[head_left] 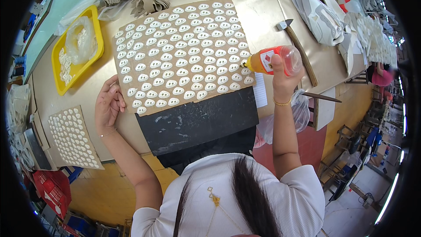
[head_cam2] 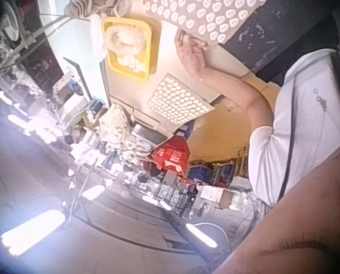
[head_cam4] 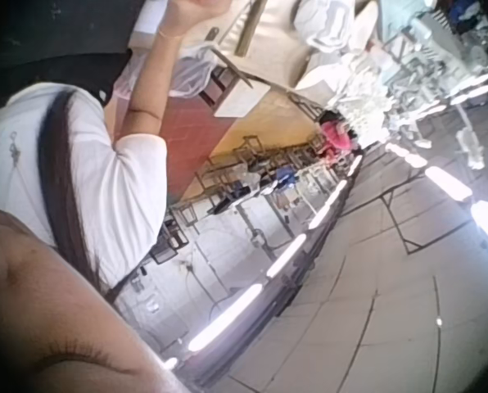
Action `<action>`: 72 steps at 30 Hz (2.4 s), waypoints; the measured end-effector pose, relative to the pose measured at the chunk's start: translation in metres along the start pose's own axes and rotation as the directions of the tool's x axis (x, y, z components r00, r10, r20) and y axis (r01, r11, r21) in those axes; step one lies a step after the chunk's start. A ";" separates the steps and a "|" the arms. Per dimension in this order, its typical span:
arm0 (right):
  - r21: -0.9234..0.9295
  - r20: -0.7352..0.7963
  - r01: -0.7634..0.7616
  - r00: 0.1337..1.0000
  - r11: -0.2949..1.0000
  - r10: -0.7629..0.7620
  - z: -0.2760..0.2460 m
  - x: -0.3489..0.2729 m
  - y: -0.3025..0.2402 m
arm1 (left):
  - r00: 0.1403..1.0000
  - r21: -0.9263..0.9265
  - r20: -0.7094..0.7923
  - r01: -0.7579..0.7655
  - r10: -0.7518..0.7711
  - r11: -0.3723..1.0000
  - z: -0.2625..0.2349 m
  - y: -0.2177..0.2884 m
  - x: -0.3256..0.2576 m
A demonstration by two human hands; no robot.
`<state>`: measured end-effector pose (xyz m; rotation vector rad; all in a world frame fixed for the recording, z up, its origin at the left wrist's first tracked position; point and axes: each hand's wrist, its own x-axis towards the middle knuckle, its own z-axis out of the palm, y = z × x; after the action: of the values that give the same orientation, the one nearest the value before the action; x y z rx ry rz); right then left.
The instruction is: The person applies glue from a squeeze bottle onto small white components arranged on a cardboard sheet. They then handle beige fabric pieces, placing them on the table and moving other items aside.
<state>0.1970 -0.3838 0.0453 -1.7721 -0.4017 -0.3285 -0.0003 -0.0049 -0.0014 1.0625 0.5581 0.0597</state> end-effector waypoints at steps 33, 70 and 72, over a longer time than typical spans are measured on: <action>-0.147 0.042 0.044 0.998 0.988 -0.039 -0.018 0.001 -0.006 | 1.000 0.030 -0.022 0.006 -0.006 1.000 0.003 0.001 0.000; -0.105 0.162 -0.030 0.986 0.994 0.047 -0.017 -0.007 -0.019 | 1.000 0.032 0.008 -0.011 0.011 0.999 0.001 0.000 -0.001; -0.147 0.184 0.000 0.983 0.989 0.027 -0.016 -0.005 -0.021 | 1.000 0.030 0.009 -0.015 0.015 0.999 0.002 0.000 -0.001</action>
<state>0.1837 -0.3954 0.0652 -1.9562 -0.5087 -0.1869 -0.0005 -0.0070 0.0001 1.0962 0.5447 0.0598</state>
